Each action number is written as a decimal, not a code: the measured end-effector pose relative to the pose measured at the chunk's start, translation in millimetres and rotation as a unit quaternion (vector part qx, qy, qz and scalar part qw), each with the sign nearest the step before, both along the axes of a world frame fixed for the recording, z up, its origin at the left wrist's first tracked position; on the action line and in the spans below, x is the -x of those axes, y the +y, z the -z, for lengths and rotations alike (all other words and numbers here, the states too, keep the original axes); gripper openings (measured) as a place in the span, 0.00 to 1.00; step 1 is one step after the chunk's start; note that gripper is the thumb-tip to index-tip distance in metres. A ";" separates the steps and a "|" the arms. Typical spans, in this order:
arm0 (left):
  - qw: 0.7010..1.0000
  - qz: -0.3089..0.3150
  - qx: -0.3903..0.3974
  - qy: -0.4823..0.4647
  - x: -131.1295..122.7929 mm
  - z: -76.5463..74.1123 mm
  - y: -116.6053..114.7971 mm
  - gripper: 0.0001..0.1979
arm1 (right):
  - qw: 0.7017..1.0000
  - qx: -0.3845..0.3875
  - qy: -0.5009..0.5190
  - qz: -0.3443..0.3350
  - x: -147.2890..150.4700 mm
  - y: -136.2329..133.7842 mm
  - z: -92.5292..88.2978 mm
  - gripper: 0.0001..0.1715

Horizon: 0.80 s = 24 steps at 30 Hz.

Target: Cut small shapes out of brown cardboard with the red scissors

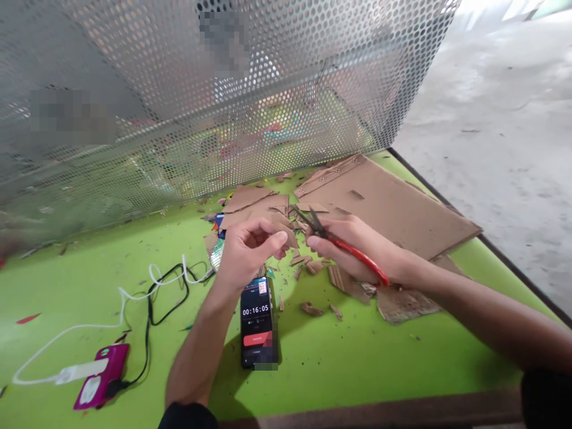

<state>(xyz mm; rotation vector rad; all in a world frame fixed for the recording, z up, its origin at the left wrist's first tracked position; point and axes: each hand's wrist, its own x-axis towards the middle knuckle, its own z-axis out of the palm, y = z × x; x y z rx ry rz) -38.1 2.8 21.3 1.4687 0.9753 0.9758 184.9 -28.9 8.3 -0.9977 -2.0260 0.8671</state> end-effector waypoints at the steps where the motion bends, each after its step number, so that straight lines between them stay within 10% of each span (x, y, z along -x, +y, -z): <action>1: 1.000 0.006 -0.002 0.003 -0.9 0.5 -0.2 0.13 | 0.999 0.009 0.019 0.026 0.7 0.5 0.4 0.17; 8: 0.998 0.054 0.003 0.021 -11.1 7.2 -3.6 0.15 | 0.982 0.066 0.156 0.085 9.9 0.6 7.4 0.09; 24: 0.999 0.034 -0.014 0.034 -13.4 5.8 -7.4 0.13 | 0.988 0.041 0.122 0.086 8.3 0.1 8.0 0.07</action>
